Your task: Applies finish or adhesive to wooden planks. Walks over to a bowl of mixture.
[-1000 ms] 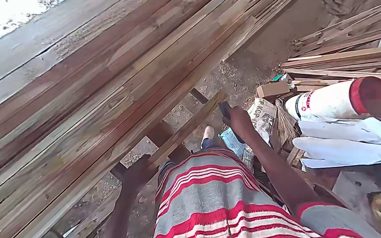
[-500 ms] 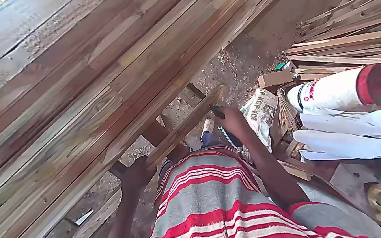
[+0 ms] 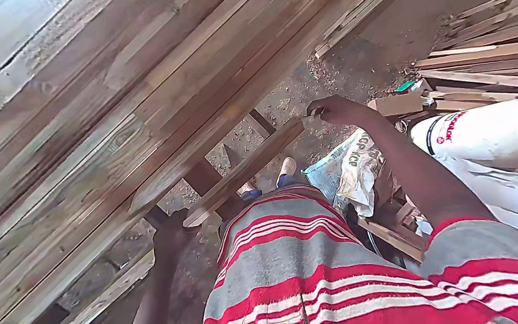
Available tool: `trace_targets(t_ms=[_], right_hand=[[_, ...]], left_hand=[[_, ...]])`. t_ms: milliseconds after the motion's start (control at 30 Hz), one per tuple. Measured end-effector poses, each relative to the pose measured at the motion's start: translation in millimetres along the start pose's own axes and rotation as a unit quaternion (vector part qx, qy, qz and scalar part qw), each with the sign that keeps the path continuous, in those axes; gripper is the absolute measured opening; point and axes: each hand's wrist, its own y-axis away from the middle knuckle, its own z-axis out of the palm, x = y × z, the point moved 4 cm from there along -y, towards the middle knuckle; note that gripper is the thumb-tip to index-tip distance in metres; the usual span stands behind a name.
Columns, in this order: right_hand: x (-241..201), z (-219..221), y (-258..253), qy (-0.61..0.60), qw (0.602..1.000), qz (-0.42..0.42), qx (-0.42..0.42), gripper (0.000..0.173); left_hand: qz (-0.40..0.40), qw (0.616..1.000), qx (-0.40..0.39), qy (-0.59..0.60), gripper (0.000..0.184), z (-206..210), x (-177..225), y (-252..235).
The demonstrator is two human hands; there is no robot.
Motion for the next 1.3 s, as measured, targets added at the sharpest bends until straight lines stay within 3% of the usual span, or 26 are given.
trace_targets(t_ms=[133,267,367,533,700,800,900,1000,1200,1300], right_hand=[[12,4,5,0.022,0.997,-0.002,-0.070,0.033],[26,19,17,-0.025,0.994,0.029,-0.099,0.034],[23,45,32,-0.122,0.992,0.027,-0.006,0.040],[-25,119,58,-0.194,0.959,0.072,0.193,0.057],[-98,206,37,-0.183,0.945,0.063,0.264,0.060],[-140,242,21,-0.192,0.924,0.030,0.329,0.059],[-151,236,24,-0.158,0.887,0.081,0.425,0.060],[-143,201,38,-0.088,0.859,0.150,0.482,0.062],[-96,128,33,0.019,0.887,0.258,0.384,0.063],[-101,133,26,0.049,0.908,0.259,0.326,0.064]], left_hand=[[0.009,1.000,-0.003,0.007,0.050,3,-4,0],[-0.035,0.996,-0.080,0.022,0.056,0,-10,-8],[-0.048,0.989,-0.134,0.031,0.059,0,-15,-18],[-0.026,0.980,-0.190,0.059,0.063,5,-24,-33],[-0.019,0.975,-0.216,0.050,0.068,-3,-16,-33],[0.007,0.980,-0.193,0.058,0.063,0,-20,-31],[0.021,0.981,-0.182,0.067,0.066,4,-18,-34],[0.045,0.982,-0.174,0.058,0.063,10,-22,-35],[0.054,0.978,-0.192,0.069,0.056,-1,-17,-33],[0.065,0.979,-0.175,0.079,0.054,1,-19,-32]])
